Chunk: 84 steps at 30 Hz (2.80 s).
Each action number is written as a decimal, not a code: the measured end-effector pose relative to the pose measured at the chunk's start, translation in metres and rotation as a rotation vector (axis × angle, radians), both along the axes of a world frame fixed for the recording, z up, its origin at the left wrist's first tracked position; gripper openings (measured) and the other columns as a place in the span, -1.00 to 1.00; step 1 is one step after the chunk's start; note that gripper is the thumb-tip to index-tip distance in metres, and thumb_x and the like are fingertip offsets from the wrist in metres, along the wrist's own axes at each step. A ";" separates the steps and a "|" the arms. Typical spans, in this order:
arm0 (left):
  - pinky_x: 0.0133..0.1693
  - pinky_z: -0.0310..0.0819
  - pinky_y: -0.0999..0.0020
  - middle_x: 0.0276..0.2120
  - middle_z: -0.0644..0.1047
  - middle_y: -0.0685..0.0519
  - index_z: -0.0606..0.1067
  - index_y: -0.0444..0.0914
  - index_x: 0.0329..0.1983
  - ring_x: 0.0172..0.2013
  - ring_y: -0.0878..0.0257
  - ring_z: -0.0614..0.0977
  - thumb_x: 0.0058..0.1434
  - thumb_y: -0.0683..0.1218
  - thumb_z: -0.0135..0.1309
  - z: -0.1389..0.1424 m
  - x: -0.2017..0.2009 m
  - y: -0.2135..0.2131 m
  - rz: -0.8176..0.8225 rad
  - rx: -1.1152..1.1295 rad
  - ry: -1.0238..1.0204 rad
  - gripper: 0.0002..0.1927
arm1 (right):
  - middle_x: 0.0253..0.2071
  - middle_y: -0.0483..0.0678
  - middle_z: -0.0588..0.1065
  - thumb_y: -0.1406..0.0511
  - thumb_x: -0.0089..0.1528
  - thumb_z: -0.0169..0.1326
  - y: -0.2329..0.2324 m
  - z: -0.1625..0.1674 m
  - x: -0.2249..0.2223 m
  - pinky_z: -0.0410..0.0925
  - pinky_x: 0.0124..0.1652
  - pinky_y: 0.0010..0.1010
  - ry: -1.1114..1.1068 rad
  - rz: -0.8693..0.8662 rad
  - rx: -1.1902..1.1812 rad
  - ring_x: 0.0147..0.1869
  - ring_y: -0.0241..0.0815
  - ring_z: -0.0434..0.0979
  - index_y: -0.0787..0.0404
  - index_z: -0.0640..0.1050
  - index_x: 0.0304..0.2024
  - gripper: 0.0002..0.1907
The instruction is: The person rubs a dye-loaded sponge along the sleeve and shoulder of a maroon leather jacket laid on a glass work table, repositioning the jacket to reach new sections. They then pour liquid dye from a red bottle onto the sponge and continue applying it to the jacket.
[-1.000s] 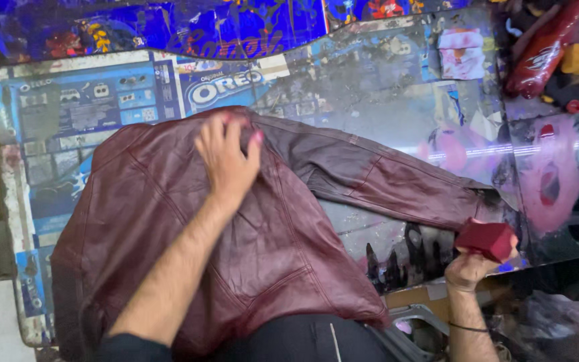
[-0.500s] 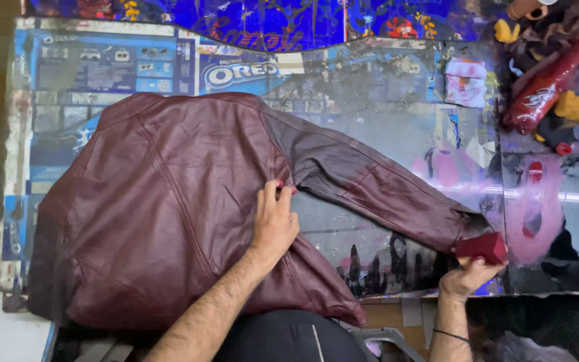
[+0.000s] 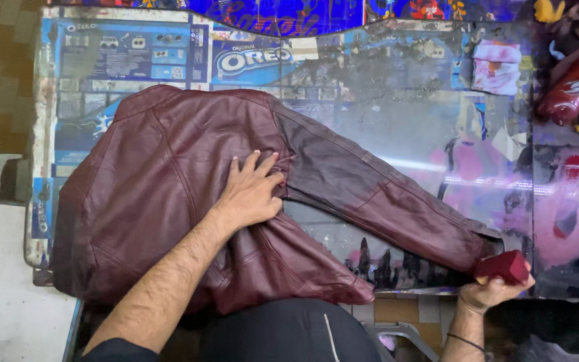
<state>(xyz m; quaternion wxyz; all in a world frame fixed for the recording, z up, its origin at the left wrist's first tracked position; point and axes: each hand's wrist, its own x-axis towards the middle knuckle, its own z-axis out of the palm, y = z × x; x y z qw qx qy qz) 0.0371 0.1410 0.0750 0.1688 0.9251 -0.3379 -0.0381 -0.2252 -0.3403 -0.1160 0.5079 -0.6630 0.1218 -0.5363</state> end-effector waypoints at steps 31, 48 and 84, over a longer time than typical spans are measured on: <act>0.39 0.12 -0.03 0.44 0.27 -0.04 0.34 -0.20 0.52 0.45 -0.03 0.23 0.16 0.33 0.27 -0.055 0.059 -0.083 -0.472 0.189 -0.121 -0.06 | 0.34 0.24 0.40 -0.16 0.41 -0.19 0.203 0.103 0.141 0.39 0.23 0.14 -0.063 0.601 0.565 0.35 0.24 0.46 0.18 0.28 0.44 -0.26; 0.39 -0.14 -0.17 0.48 0.13 -0.13 0.30 -0.20 0.42 0.47 -0.15 0.02 -0.18 0.38 0.38 -0.034 0.097 -0.026 -0.311 0.030 -0.034 0.14 | 0.34 0.23 0.39 -0.04 0.44 -0.27 0.213 0.091 0.186 0.30 0.33 0.06 -0.087 0.598 0.862 0.38 0.19 0.44 0.25 0.28 0.42 -0.34; 0.34 -0.02 0.21 0.32 0.43 0.32 0.48 0.16 0.31 0.36 0.40 0.33 0.14 0.45 -0.05 -0.058 0.091 -0.048 0.050 0.488 -0.695 -0.30 | -0.05 0.05 0.54 0.25 0.19 0.25 -0.186 0.152 0.076 0.31 0.08 -0.09 0.999 -0.477 -0.717 0.05 0.14 0.45 0.08 0.67 0.01 -0.68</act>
